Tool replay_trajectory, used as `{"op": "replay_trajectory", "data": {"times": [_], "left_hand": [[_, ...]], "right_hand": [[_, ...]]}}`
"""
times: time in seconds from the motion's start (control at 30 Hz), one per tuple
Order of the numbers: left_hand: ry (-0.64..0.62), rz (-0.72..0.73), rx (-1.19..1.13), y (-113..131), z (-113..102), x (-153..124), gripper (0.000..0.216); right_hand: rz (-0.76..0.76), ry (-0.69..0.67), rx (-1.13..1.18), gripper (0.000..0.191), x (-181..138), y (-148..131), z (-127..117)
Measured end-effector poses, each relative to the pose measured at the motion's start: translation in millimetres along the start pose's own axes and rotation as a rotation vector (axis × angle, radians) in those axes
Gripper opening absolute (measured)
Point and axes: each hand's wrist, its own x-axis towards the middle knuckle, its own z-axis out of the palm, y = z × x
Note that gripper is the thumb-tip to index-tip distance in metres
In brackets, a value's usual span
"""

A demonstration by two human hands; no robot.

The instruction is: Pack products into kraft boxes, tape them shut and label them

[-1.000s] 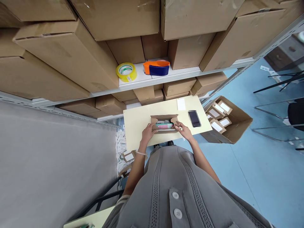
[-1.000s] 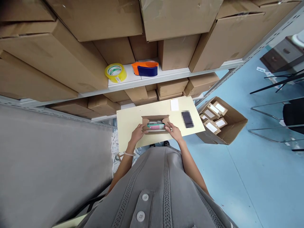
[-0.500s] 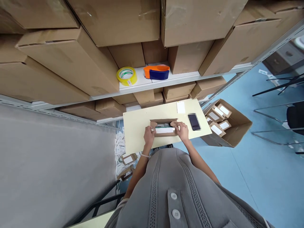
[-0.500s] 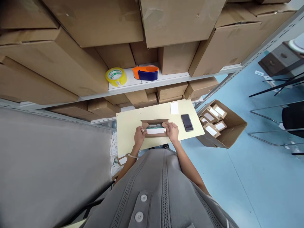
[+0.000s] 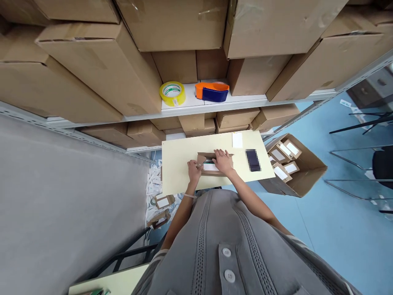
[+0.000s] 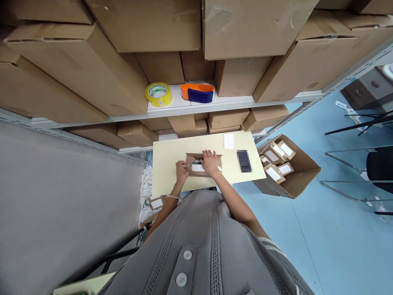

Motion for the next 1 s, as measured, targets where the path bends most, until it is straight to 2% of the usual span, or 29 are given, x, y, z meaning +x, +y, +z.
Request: {"op": "replay_trajectory", "data": {"times": [0.17, 0.3, 0.57, 0.63, 0.7, 0.8, 0.87, 1.0], "left_hand": [[0.034, 0.005, -0.026, -6.6, 5.2, -0.3, 0.037], [0.048, 0.014, -0.025, -9.2, 8.0, -1.3, 0.037], [0.045, 0.051, 0.103, -0.2, 5.1, -10.2, 0.031], [0.090, 0.131, 0.256, 6.2, 9.7, -22.0, 0.037], [0.092, 0.301, 0.441, 11.2, 17.9, -36.6, 0.049], [-0.064, 0.563, 0.565, 12.1, 31.6, -53.8, 0.064], [-0.138, 0.623, 0.595, 8.7, 37.5, -56.7, 0.068], [-0.181, 0.644, 0.598, 1.3, 37.5, -46.6, 0.067]], "right_hand": [[-0.069, -0.027, -0.070, 0.054, -32.2, 6.4, 25.7], [-0.140, 0.017, -0.115, 0.063, -52.5, 12.8, 46.6], [-0.118, 0.073, -0.154, 0.066, -52.9, 11.7, 66.7], [-0.116, 0.084, -0.161, 0.065, -52.3, 11.8, 68.0], [-0.118, 0.095, -0.168, 0.063, -51.7, 12.6, 68.2], [-0.133, 0.095, -0.179, 0.062, -51.0, 14.9, 66.6], [-0.149, 0.089, -0.184, 0.062, -51.1, 16.2, 64.8], [-0.152, 0.055, -0.154, 0.063, -50.7, 17.1, 59.5]]}}
